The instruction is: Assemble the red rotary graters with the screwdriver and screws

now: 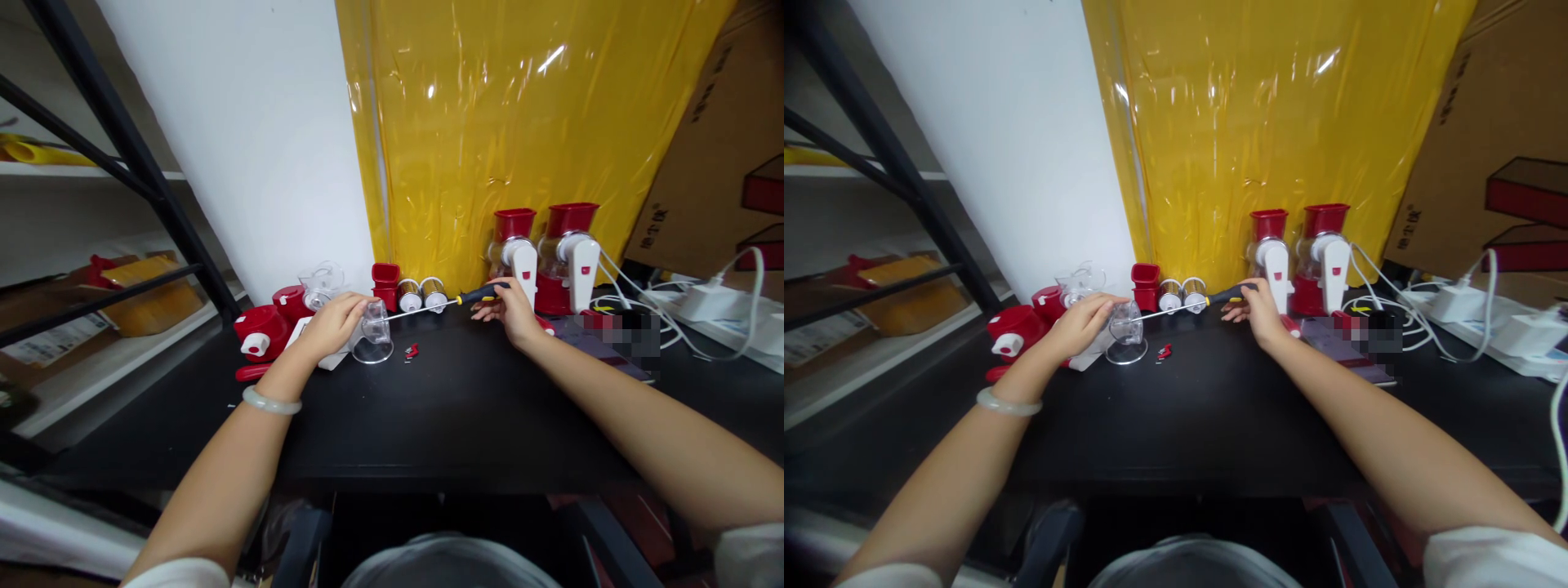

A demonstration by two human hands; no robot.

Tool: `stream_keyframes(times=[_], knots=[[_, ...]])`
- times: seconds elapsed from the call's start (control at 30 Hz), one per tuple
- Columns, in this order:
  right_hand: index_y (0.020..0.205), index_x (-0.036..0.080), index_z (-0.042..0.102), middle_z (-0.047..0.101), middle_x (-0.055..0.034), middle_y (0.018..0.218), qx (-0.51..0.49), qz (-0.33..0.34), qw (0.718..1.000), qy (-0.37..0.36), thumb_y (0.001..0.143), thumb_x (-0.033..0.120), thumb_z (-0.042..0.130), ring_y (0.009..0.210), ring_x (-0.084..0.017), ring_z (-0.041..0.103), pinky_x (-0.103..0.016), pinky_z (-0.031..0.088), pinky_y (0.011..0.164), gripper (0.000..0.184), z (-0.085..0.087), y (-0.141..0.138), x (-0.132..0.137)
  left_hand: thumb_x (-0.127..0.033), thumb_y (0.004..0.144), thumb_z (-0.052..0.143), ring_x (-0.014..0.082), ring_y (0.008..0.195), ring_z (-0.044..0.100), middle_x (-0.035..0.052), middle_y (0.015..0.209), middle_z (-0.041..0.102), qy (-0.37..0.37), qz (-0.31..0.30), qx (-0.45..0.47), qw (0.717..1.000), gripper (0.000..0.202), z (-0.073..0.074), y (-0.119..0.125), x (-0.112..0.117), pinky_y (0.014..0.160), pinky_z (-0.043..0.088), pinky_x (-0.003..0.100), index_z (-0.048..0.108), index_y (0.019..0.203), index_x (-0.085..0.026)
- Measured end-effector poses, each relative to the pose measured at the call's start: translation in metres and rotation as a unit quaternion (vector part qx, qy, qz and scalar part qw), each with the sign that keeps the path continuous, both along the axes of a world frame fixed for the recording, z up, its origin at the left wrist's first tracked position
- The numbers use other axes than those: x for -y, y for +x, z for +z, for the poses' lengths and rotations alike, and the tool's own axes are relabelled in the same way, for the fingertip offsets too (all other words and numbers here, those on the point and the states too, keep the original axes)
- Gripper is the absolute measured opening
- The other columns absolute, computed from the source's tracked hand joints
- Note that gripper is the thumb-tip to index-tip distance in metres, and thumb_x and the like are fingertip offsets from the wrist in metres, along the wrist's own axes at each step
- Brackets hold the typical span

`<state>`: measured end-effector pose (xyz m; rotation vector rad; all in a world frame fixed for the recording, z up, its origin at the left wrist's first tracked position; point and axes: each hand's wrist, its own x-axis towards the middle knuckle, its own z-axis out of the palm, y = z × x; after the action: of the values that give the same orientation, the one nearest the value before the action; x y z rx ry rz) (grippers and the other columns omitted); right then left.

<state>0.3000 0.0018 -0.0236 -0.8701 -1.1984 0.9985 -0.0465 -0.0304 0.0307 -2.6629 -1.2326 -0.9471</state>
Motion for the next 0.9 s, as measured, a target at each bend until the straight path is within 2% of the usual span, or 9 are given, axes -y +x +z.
stream_keyframes(times=[0.13,0.23,0.43,0.63,0.8,0.9], knots=[[0.093,0.026,0.037,0.057,0.0073,0.05,0.03,-0.017,0.999,-0.002,0.076,0.057,0.057,0.04,-0.016,0.059,-0.024,0.039,0.04,0.041,0.0023,-0.0005,0.0008,-0.041,0.103,0.03,0.0232,0.112,0.062,0.008,0.118,0.069,-0.001,0.0,0.001,1.0,0.046,-0.0003,-0.0001,0.0002,0.101,0.047,0.043,0.067,0.122,-0.02],[0.091,0.025,0.039,0.055,0.0065,0.048,0.047,-0.031,0.998,0.002,0.077,0.06,0.057,0.037,-0.015,0.056,-0.024,0.037,0.038,0.041,0.0024,-0.0002,-0.0006,-0.04,0.103,0.03,0.023,0.112,0.062,0.0082,0.118,0.069,-0.003,-0.001,-0.004,1.0,0.045,0.0,-0.0002,0.0004,0.101,0.047,0.043,0.066,0.123,-0.02],[0.097,0.023,0.045,0.061,0.0031,0.055,0.0,-0.012,1.0,-0.014,0.08,0.048,0.043,0.045,-0.018,0.064,-0.023,0.042,0.041,0.03,-0.0001,0.0001,-0.0031,-0.04,0.103,0.031,0.0229,0.111,0.062,0.0087,0.118,0.069,-0.002,-0.001,-0.001,1.0,0.045,-0.0001,0.0001,0.0002,0.101,0.047,0.042,0.067,0.122,-0.019],[0.092,0.022,0.049,0.064,0.0012,0.059,-0.009,-0.028,0.999,-0.021,0.077,0.037,0.046,0.047,-0.018,0.066,-0.022,0.042,0.04,0.021,-0.0007,0.0022,-0.0051,-0.042,0.103,0.03,0.0239,0.112,0.062,0.0091,0.118,0.069,-0.005,-0.001,0.001,1.0,0.048,0.0002,0.0004,0.0006,0.101,0.047,0.043,0.067,0.123,-0.02],[0.09,0.024,0.045,0.064,0.0029,0.054,0.008,-0.032,0.999,-0.011,0.081,0.047,0.05,0.045,-0.017,0.065,-0.022,0.042,0.04,0.025,0.0014,0.0016,-0.0035,-0.042,0.103,0.031,0.0236,0.112,0.062,0.0091,0.118,0.069,-0.005,-0.001,0.002,1.0,0.046,0.0012,0.0007,0.0014,0.101,0.047,0.044,0.067,0.122,-0.019],[0.088,0.025,0.044,0.058,0.0053,0.046,0.023,-0.04,0.999,0.0,0.081,0.056,0.053,0.035,-0.015,0.056,-0.022,0.036,0.035,0.033,0.0017,0.001,-0.003,-0.042,0.103,0.03,0.0235,0.112,0.062,0.0092,0.119,0.069,-0.007,0.001,0.001,1.0,0.047,0.0011,0.0007,0.0016,0.101,0.046,0.044,0.066,0.122,-0.019]])
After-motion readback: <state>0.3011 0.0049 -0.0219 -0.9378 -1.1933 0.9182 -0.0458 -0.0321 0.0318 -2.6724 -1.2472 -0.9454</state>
